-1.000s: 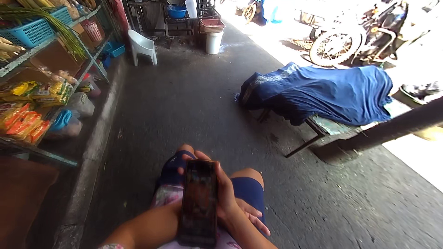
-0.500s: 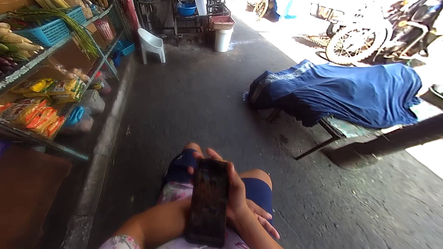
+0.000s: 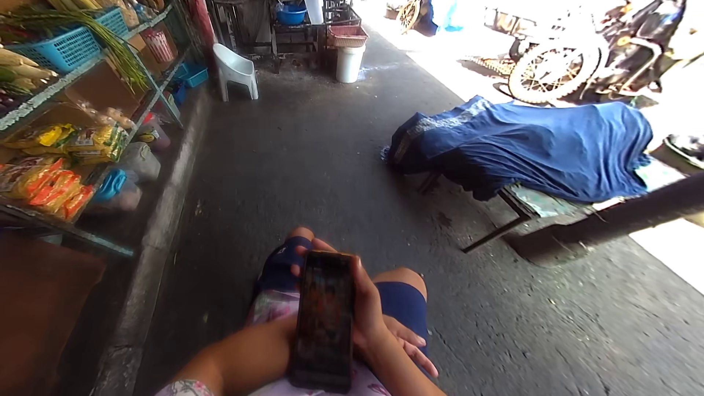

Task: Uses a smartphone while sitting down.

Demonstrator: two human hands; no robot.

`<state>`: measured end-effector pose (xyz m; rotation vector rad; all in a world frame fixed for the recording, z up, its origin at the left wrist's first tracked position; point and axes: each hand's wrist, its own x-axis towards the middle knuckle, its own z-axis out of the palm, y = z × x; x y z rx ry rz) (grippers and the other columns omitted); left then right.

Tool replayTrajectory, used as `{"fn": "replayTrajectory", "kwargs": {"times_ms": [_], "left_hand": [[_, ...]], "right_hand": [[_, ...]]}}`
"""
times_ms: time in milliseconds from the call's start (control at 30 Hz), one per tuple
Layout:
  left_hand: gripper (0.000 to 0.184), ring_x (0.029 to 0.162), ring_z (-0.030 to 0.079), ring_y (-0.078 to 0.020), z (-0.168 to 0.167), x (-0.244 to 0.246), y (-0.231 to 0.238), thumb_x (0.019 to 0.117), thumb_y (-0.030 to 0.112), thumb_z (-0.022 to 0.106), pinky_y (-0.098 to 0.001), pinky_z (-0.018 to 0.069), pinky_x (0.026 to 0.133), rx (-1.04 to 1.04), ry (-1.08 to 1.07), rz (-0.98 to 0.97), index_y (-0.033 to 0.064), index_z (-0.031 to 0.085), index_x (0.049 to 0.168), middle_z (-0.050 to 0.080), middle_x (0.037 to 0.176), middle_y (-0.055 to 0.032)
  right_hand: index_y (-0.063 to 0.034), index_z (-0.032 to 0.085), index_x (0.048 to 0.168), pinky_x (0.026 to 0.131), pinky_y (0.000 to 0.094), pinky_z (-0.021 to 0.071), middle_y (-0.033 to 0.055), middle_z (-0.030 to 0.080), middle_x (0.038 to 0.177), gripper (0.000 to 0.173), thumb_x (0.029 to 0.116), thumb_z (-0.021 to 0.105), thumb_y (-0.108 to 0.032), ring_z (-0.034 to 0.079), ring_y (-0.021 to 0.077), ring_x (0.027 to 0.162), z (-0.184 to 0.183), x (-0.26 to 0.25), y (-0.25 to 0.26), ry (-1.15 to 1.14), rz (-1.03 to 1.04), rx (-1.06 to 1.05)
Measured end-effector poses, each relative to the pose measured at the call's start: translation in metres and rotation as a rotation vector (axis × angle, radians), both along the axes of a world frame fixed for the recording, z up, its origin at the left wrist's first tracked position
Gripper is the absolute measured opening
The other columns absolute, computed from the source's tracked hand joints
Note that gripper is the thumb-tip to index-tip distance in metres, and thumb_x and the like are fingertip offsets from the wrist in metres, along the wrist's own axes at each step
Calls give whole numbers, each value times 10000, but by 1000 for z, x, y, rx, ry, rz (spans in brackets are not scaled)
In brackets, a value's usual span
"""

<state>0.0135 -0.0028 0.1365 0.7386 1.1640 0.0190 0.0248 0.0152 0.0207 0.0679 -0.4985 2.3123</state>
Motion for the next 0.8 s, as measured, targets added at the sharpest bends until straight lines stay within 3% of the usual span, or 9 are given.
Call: {"fn": "replayTrajectory", "kwargs": {"times_ms": [133, 233, 300, 333, 433, 533, 600, 667, 800], "left_hand": [[414, 1061, 602, -38, -15, -5, 5, 1110, 212, 275, -227, 393, 884, 58, -31, -193, 24, 591, 1300, 693, 1229, -79], [430, 1045, 598, -39, -19, -10, 5, 1112, 225, 259, -229, 396, 879, 94, -92, -252, 19, 590, 1292, 683, 1240, -77], [437, 949, 670, -6, -82, -24, 12, 1108, 264, 287, -163, 472, 705, 193, -473, -287, 9, 633, 1187, 733, 1157, -83], [439, 944, 679, -3, -100, -25, 15, 1109, 276, 291, -154, 482, 684, 176, -571, -287, 15, 637, 1176, 735, 1157, -81], [422, 982, 616, -25, -58, -10, 6, 1109, 265, 296, -211, 407, 837, 42, -176, -162, 44, 645, 1196, 713, 1169, -51], [471, 1065, 605, -28, -78, -11, 7, 1114, 290, 261, -225, 417, 869, 71, -207, -226, 43, 617, 1299, 685, 1256, -62], [479, 929, 631, -53, -93, -9, 3, 1118, 303, 264, -246, 444, 803, 42, -217, -133, 41, 637, 1265, 719, 1117, -69], [489, 747, 637, -25, -103, -11, 4, 1117, 309, 256, -204, 467, 666, 20, -261, -122, 78, 686, 1155, 734, 903, -1], [473, 649, 602, -49, -64, -7, -5, 1124, 260, 238, -192, 449, 641, -80, -190, 37, 40, 653, 1071, 701, 791, -21]], "right_hand": [[-76, 522, 1440, 1044, 477, 510, 223, 594, 1387, 670, 953, 608, -529, 597, 351, 1272, -1, -1, 0, -34, -4, 20], [-48, 506, 1452, 1044, 465, 513, 227, 607, 1371, 692, 964, 587, -532, 606, 345, 1265, 0, -1, -1, -71, 2, 15], [-37, 500, 1456, 1039, 456, 519, 226, 616, 1357, 705, 967, 576, -539, 615, 335, 1254, 0, -1, -1, -85, 9, 16], [-33, 500, 1454, 1041, 458, 518, 229, 619, 1352, 709, 965, 581, -540, 617, 336, 1252, 0, -1, -1, -83, 13, 14], [-27, 506, 1446, 1038, 448, 522, 230, 626, 1335, 743, 940, 610, -561, 626, 332, 1238, 0, -1, -1, -82, 31, 29], [-38, 520, 1446, 1037, 443, 527, 228, 631, 1331, 752, 936, 606, -584, 636, 331, 1225, 0, 0, -2, -82, 76, 67], [-45, 510, 1460, 1041, 449, 522, 230, 628, 1333, 750, 948, 587, -588, 634, 332, 1222, -3, 0, -2, -71, 99, 110], [-54, 528, 1447, 1033, 453, 528, 234, 632, 1326, 730, 953, 582, -589, 642, 334, 1210, -3, 0, -3, -75, 94, 127], [-64, 543, 1436, 1029, 450, 528, 224, 638, 1322, 713, 956, 573, -591, 651, 325, 1193, -3, 0, -3, -68, 78, 154]]}}
